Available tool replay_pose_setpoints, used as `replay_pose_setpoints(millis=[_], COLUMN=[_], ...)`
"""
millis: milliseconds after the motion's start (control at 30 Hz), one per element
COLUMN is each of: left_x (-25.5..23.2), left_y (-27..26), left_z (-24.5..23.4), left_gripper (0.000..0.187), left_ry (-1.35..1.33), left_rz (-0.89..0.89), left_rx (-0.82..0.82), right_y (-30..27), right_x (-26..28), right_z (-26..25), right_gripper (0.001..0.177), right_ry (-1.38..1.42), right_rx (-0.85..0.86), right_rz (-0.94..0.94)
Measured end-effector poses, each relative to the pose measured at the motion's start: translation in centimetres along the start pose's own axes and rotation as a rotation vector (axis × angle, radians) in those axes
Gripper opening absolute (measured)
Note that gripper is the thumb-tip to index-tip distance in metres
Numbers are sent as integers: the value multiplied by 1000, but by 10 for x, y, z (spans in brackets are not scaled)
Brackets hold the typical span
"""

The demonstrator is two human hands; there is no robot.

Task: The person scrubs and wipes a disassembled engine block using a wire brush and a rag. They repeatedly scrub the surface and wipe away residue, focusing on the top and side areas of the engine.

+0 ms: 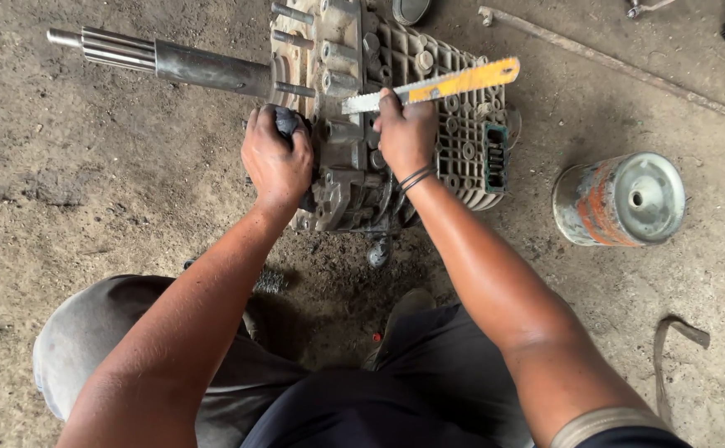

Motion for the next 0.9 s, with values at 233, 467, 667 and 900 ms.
replay_pose_setpoints(millis=[233, 467, 667, 900], left_x=[-8, -3, -7, -12], left_y=[0, 2, -3, 0], left_z=[-5, -1, -7, -6], left_gripper=[24, 23, 29, 30], left_ry=[25, 24, 23, 68], left_rz=[95, 40, 73, 167], left_rx=[-66, -37, -67, -121], right_y=[-16, -5, 2, -2], right_x=[-5, 11, 11, -6], right_z=[18, 3, -6, 3], right_gripper=[19, 19, 27, 27], right_ry=[225, 82, -32, 87], right_rx=[18, -4, -45, -5], right_rz=[40, -35, -84, -16])
Point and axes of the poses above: each hand's wrist, its own y-axis towards the middle knuckle, its own z-axis out of the palm, x = y × z, the point moved 9 cm from there along y, towards the middle knuckle, and after that the axes turned 1 degree about z, right-handed, at the moved point
